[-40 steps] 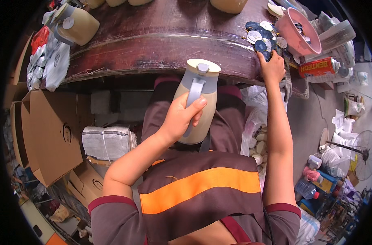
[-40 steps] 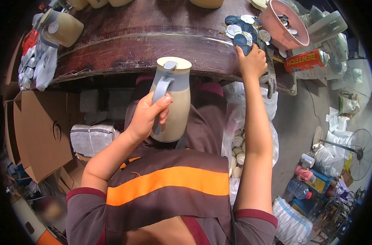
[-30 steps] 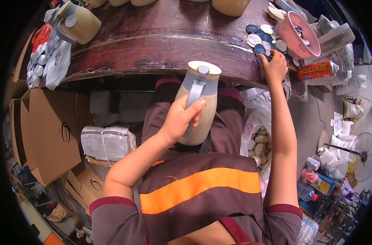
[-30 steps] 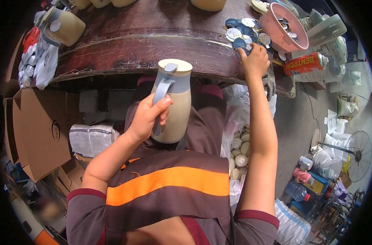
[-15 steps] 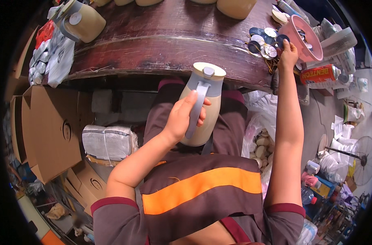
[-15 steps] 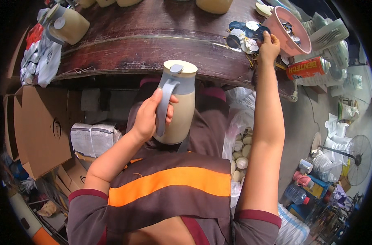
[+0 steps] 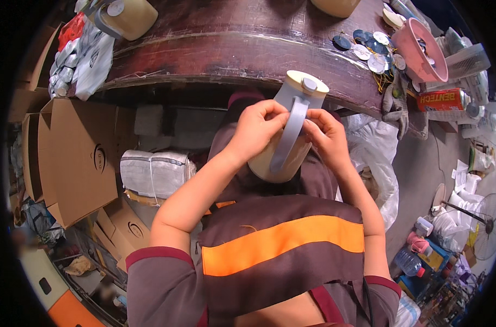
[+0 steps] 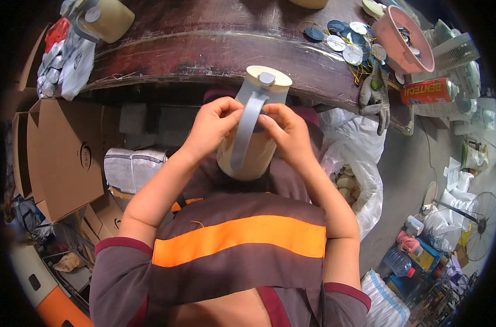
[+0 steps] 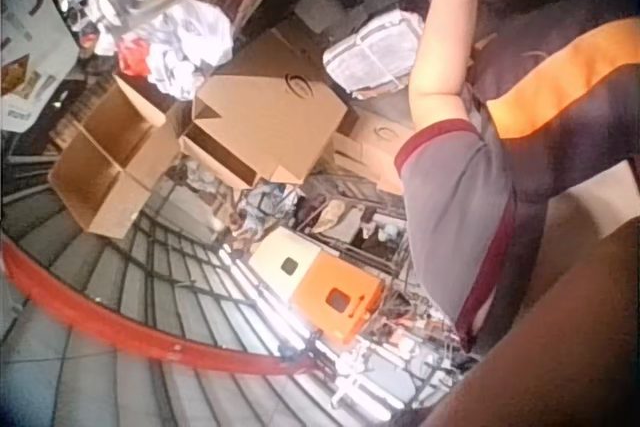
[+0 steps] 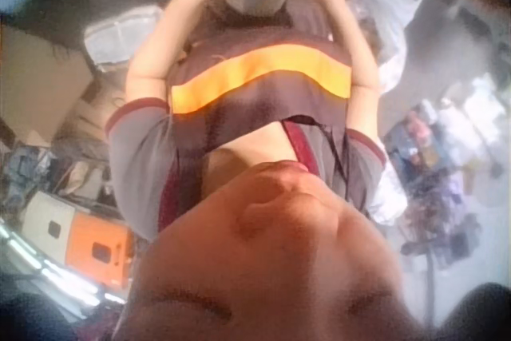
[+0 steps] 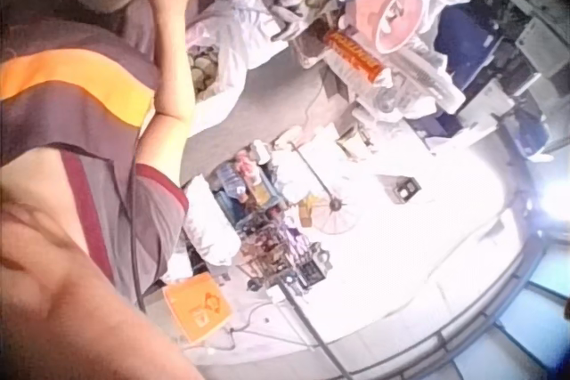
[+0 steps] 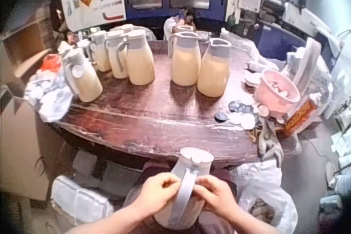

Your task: The person assembles beige plastic pitchers by attaching lids and securing them with rubber bands. They place the finished pitchers on a wooden table and pack some into a cardboard box. A second person is visible in the background handling plastic bags.

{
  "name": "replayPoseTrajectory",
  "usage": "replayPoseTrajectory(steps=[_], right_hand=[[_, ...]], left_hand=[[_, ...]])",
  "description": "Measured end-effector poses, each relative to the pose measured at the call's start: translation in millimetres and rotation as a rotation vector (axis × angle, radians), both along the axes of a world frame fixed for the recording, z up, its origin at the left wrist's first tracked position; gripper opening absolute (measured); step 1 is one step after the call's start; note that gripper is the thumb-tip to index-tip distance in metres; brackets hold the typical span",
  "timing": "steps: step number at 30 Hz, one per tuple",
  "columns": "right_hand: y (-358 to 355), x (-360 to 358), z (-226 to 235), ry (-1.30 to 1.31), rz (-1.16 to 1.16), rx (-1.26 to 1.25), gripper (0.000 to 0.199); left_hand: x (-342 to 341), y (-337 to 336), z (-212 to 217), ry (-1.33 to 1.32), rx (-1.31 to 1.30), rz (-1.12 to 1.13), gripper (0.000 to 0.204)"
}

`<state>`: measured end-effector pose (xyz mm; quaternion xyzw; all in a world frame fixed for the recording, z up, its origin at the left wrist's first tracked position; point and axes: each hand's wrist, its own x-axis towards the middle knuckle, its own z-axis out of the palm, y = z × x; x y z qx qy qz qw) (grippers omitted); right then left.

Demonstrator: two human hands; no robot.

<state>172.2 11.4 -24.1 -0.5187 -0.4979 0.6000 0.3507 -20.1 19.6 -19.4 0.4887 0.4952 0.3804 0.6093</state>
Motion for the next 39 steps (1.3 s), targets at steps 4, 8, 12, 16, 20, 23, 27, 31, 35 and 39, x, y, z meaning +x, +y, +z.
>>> replayPoseTrajectory(steps=[4,8,12,16,20,23,27,31,35,39], right_hand=[[4.6,19.9,5.2,-0.113,0.13,0.016,0.017],[10.6,32.4,12.1,-0.274,0.204,0.007,0.017],[2.9,38.9,12.2,0.045,0.139,0.004,0.019],[-5.0,33.9,9.6,0.475,-0.044,-0.172,0.018],[-7.5,37.6,-6.1,0.416,-0.079,-0.216,0.016],[-9.4,50.8,-5.9,0.473,-0.054,-0.319,0.015],[-16.5,52.5,-17.2,0.578,-0.021,-0.333,0.016],[-21.4,35.3,-4.3,0.563,-0.138,-0.144,0.02],[-22.5,28.3,0.4,1.117,-0.191,-0.266,0.019],[-37.1,22.7,-14.6,0.852,0.307,-0.507,0.019]], left_hand=[[0.6,-5.9,-8.0,-0.194,-0.117,0.102,0.014],[9.3,-10.3,-7.4,-0.178,-0.121,0.18,0.015],[11.0,-14.0,-12.8,-0.184,-0.083,0.22,0.016],[19.6,-22.1,0.6,-0.253,-0.069,0.224,0.016],[15.1,-20.7,-8.3,-0.239,-0.101,0.26,0.016],[9.2,-22.1,-7.6,-0.18,-0.083,0.306,0.016],[7.6,-22.7,-10.0,-0.206,-0.068,0.316,0.016],[8.4,-23.5,-16.5,-0.283,-0.058,0.302,0.015],[11.5,-25.3,-9.0,-0.31,-0.048,0.339,0.014],[11.9,-22.5,-7.6,-0.26,0.079,0.426,0.014]])
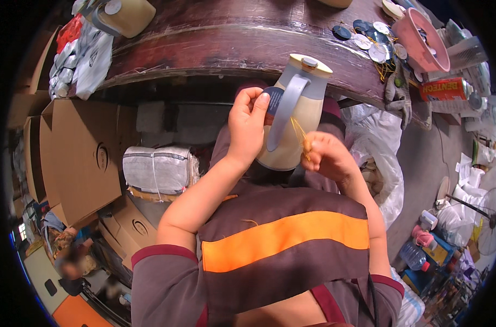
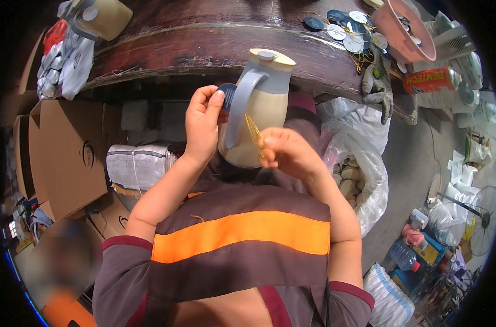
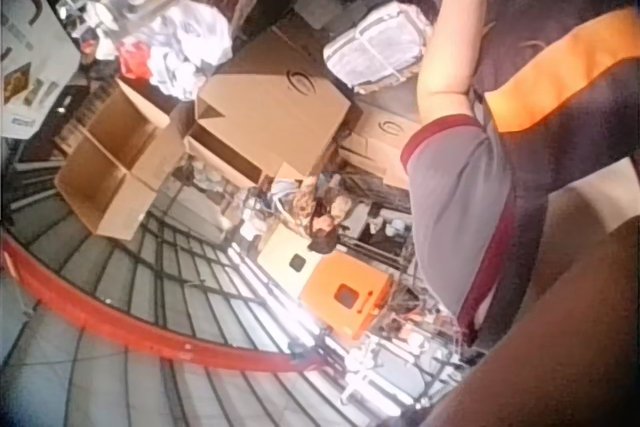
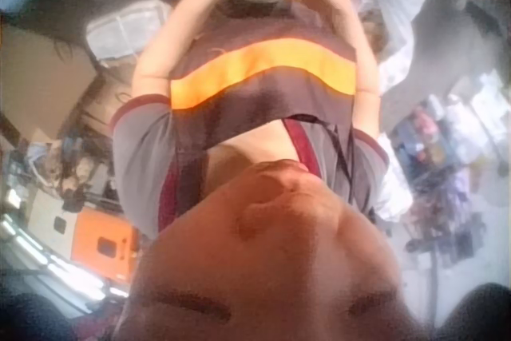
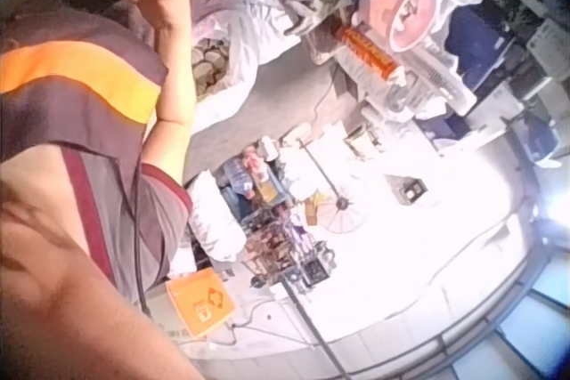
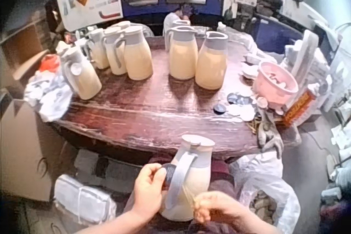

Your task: The person assembles beige plastic pitchers by attaching lids and securing them with rubber bands. They place the finished pitchers on a wooden table and pack some into a cardboard box. A second person is visible in the background handling plastic bags.

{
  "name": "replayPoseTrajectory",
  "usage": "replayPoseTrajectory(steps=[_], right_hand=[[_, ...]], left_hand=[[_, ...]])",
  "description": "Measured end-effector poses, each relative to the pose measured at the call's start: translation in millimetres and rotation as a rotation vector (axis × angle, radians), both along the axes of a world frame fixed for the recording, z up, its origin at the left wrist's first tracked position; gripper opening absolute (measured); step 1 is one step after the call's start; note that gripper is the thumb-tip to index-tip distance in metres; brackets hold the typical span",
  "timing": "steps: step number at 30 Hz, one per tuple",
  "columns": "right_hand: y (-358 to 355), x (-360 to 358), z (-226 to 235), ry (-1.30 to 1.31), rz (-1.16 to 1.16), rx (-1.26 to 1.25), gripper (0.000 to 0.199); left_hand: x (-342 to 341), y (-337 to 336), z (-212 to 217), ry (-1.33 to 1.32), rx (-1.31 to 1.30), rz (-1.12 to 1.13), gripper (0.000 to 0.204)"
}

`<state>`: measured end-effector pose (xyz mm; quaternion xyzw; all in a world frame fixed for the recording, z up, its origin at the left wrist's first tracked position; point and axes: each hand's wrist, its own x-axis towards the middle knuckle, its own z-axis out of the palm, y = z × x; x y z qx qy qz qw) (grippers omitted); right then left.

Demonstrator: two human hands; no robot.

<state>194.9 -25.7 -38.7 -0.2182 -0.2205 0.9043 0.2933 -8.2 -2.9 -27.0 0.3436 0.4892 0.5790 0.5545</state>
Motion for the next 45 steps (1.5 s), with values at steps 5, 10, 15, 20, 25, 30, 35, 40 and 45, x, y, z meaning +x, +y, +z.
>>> replayPoseTrajectory(steps=[5,10,15,20,25,30,35,40,45], right_hand=[[23.2,3.7,34.8,-0.123,-0.374,0.489,0.027],[37.2,-29.2,80.7,-0.551,-0.466,0.711,0.036],[41.3,-50.2,73.3,-0.894,-0.465,1.276,0.049],[49.3,-50.4,65.0,-1.043,-0.441,1.292,0.031],[96.1,29.5,29.4,-0.651,-0.904,0.485,0.023],[79.9,8.6,2.9,-0.465,-0.725,0.31,0.022],[80.8,9.3,-21.7,-0.967,-0.153,0.536,0.031],[61.0,-34.9,-102.2,-1.793,0.306,1.01,0.054],[65.7,-33.9,-159.6,-1.696,-0.029,1.157,0.031]], left_hand=[[-7.8,-2.2,1.1,0.333,0.252,0.1,0.011],[-12.0,0.2,16.4,0.808,0.634,0.12,0.009],[-15.9,0.3,26.3,0.614,0.577,-0.062,0.013],[-2.5,-1.6,31.2,-0.564,-0.311,-0.496,0.029],[-21.2,-5.4,25.5,-0.112,-0.139,-0.337,0.025],[-50.8,-3.5,53.2,0.064,-0.128,-0.09,0.029],[-120.1,26.5,100.6,0.245,0.201,0.16,0.035],[-160.3,96.3,108.7,0.242,0.464,0.394,0.034],[-210.9,177.1,73.3,0.302,0.641,0.578,0.034]])
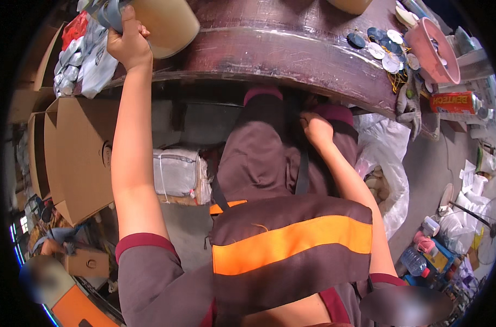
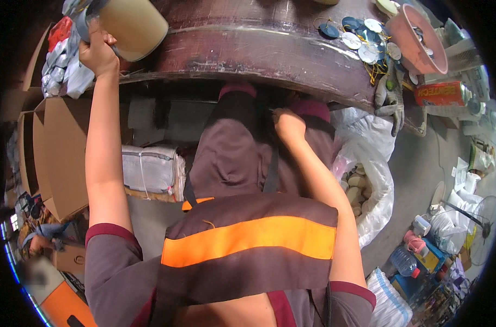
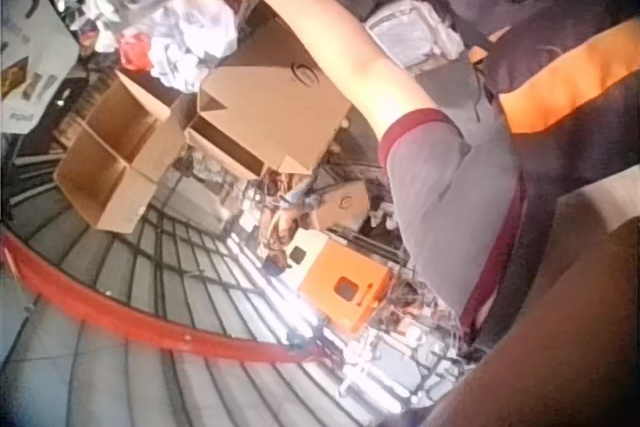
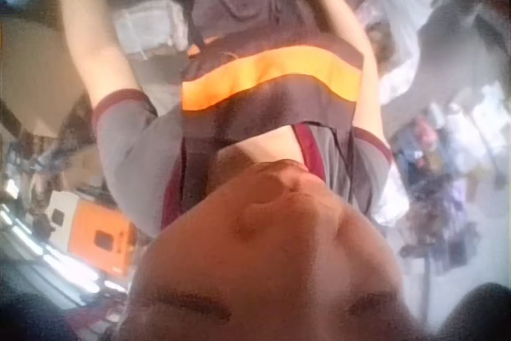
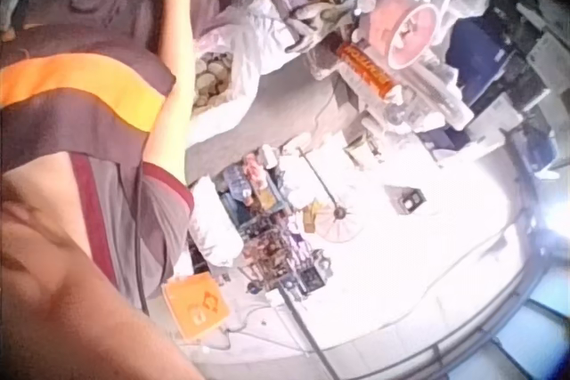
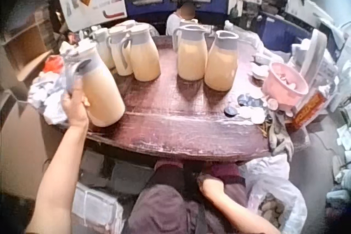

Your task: The person assembles beige plastic pitchers by attaching lids and securing them with rubber bands. They place the finished pitchers on a wooden table and pack some into a cardboard box. A second person is visible in the background handling plastic bags.

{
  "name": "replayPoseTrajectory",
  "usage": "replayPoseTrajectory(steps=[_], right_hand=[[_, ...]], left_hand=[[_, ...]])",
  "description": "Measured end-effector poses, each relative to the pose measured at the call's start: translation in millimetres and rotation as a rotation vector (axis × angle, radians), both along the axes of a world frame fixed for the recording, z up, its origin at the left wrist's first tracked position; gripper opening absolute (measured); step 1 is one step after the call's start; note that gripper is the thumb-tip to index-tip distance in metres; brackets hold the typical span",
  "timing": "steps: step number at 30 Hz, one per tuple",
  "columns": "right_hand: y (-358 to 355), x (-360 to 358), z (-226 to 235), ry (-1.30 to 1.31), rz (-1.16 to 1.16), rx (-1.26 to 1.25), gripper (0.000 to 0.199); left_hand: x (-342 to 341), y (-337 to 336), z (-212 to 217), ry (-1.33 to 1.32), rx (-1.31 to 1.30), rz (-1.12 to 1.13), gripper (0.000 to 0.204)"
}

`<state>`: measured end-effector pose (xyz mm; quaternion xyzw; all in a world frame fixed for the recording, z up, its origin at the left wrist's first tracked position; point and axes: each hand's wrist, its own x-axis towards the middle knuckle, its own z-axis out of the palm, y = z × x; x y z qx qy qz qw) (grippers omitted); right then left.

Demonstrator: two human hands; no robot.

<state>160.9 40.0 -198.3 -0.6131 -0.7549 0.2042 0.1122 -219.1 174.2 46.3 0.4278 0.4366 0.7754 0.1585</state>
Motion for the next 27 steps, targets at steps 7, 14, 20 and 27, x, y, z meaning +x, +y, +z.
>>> replayPoseTrajectory(steps=[7,14,20,27], right_hand=[[12.4,14.7,112.0,1.065,-0.363,-0.232,0.025],[206.4,31.4,257.7,0.249,0.004,0.685,0.021],[365.3,84.8,288.4,-0.296,0.123,0.774,0.028],[212.2,12.3,297.7,0.077,0.333,1.014,0.011]], left_hand=[[-48.8,51.7,-42.2,0.201,-0.19,0.202,0.033],[-86.7,54.2,-67.3,0.297,-0.531,0.129,0.052],[-28.8,-28.3,-100.1,0.263,-0.486,0.051,0.024],[36.4,-56.9,-47.8,0.393,-0.517,-0.23,0.016]])
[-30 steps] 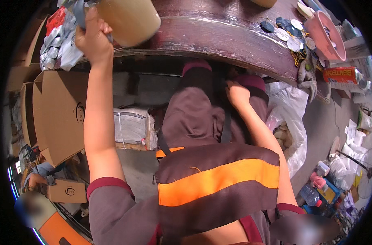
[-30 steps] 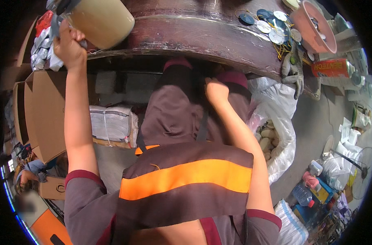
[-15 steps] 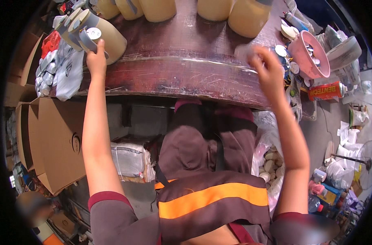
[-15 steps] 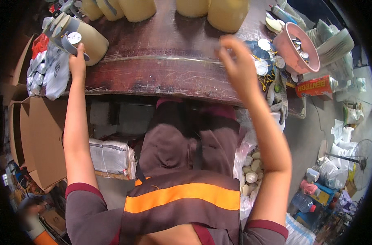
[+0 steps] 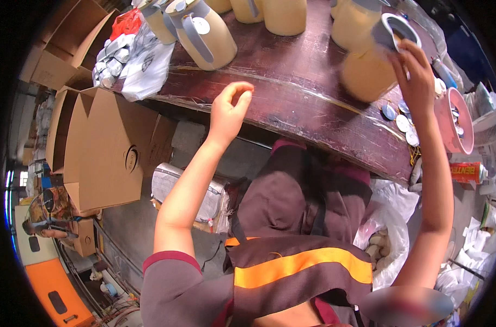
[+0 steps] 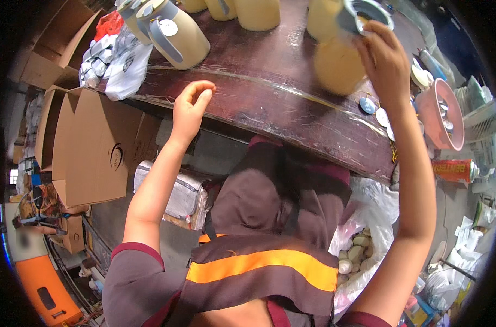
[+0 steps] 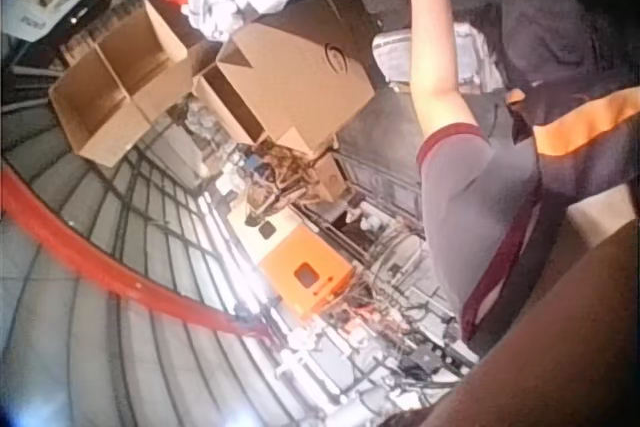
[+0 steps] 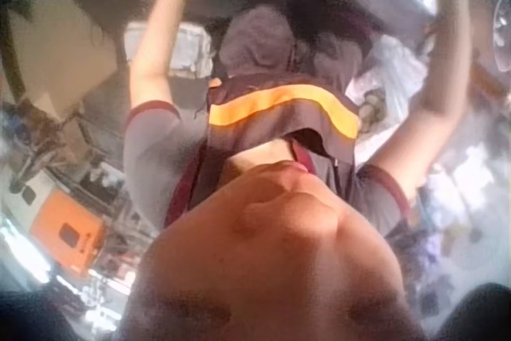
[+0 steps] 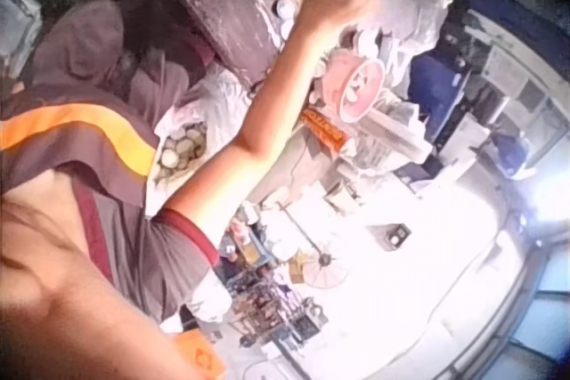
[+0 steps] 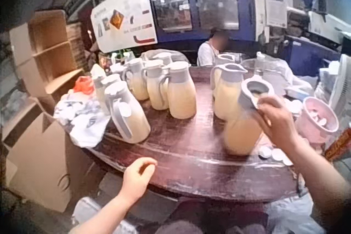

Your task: The person assembles beige plastic pitchers by attaching lids and securing them with rubber bands. They place the finished pitchers on a wooden table and pack some into a cardboard box. A second person is visible in the background handling plastic bags.

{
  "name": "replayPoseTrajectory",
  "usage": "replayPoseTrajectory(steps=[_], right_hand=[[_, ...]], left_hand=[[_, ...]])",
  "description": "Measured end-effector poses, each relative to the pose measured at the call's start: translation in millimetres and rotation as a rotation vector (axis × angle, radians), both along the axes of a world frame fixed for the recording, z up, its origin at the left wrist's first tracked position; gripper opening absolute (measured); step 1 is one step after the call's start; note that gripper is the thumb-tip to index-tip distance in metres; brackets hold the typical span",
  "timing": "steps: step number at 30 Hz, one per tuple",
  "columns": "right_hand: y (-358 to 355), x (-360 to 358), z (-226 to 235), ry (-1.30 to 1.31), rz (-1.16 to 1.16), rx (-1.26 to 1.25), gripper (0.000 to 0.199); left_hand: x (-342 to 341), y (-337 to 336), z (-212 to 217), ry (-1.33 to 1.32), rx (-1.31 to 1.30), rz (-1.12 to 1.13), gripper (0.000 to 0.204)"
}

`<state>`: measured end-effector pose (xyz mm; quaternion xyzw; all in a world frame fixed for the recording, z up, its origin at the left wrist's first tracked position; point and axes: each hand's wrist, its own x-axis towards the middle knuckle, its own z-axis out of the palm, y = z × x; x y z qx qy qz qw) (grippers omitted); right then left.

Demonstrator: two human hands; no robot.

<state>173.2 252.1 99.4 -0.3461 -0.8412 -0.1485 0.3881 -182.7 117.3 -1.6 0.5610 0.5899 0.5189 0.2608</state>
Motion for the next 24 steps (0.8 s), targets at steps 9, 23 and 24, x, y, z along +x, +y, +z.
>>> replayPoseTrajectory(steps=[9,23,24], right_hand=[[-198.6,14.4,-47.3,0.432,0.249,-0.673,0.014],[-264.4,11.4,-124.7,0.917,0.131,-1.667,0.024],[-262.9,6.5,-125.8,0.88,0.136,-1.636,0.023]], left_hand=[[104.9,-31.0,-31.2,-0.674,-0.669,-0.735,0.042],[144.7,-110.5,10.7,-0.903,-0.704,-0.476,0.04],[147.9,-111.3,11.0,-0.927,-0.731,-0.424,0.043]])
